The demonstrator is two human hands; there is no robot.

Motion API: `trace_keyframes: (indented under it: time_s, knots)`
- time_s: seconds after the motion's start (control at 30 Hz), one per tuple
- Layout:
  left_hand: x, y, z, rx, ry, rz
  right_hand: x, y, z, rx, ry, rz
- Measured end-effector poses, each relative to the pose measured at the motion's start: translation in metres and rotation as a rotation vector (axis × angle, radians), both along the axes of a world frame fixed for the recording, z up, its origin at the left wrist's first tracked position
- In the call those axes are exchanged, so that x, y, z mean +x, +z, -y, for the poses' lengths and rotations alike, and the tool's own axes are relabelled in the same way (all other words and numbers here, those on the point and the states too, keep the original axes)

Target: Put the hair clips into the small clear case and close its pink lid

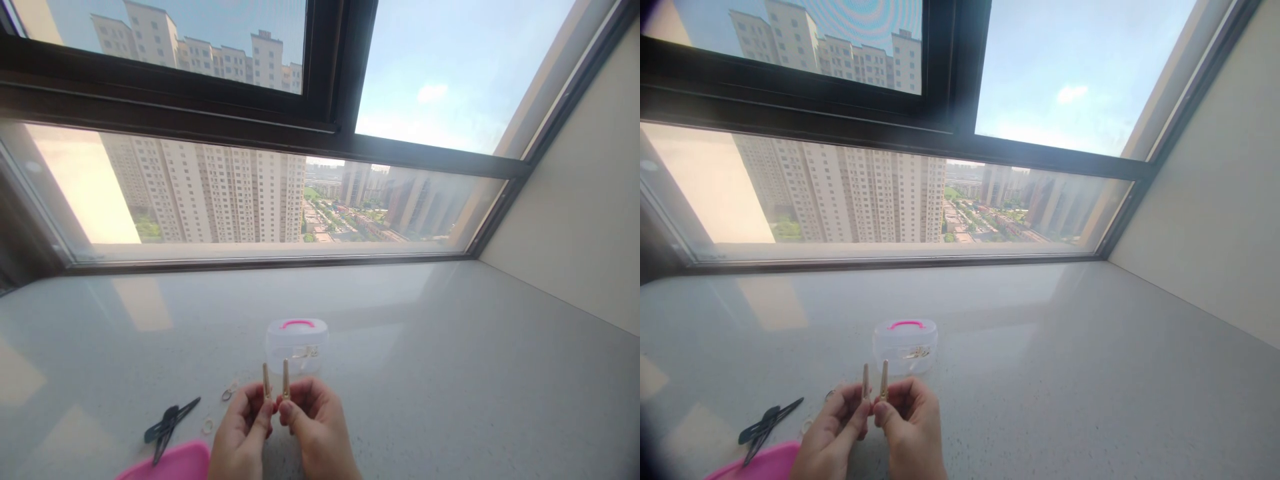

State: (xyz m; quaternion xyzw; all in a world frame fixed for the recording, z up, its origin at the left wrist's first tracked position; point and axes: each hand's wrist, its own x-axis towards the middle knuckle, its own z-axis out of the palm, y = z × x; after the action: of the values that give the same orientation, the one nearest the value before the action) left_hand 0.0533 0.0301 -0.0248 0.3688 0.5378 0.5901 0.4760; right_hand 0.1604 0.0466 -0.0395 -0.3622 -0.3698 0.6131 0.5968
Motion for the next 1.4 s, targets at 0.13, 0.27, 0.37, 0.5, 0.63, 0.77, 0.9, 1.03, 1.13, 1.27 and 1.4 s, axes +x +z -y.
trace_keyframes:
  time_s: [0.13,0.27,0.37,0.5,0.63,0.77,0.9,1.03,1.13,1.27,1.4]
  knots:
    - [0.001,0.001,0.000,-0.002,0.022,0.034,0.000,0.000,0.000,-0.002,0.013,-0.024]
    - [0.002,0.002,0.000,-0.005,0.030,0.051,0.000,0.000,0.000,0.005,0.019,-0.051]
    - [0.001,0.002,0.001,-0.008,0.022,0.047,0.000,0.000,0.000,-0.002,0.030,-0.043]
    - [0.000,0.002,0.000,-0.011,0.025,0.040,0.000,0.002,-0.001,-0.008,0.017,-0.044]
    - [0.001,0.004,-0.001,-0.023,0.031,0.043,-0.001,0.003,0.000,0.016,0.007,-0.055]
    - [0.007,0.006,0.001,0.005,0.041,0.056,-0.005,0.003,0.003,0.068,-0.036,-0.071]
    - [0.015,0.003,0.004,0.089,0.136,0.046,-0.006,0.001,0.004,0.118,-0.043,-0.063]
    - [0.015,-0.004,0.003,0.111,0.140,-0.016,-0.005,0.000,0.003,0.122,-0.052,-0.017]
    - [0.010,-0.006,0.001,0.111,0.125,-0.026,-0.004,0.000,0.002,0.116,-0.038,-0.019]
    - [0.003,-0.003,-0.001,0.063,0.022,-0.017,-0.003,0.000,0.001,0.111,-0.021,-0.030]
    - [0.000,-0.002,-0.002,0.040,-0.006,-0.003,-0.002,-0.002,0.000,0.098,-0.010,-0.021]
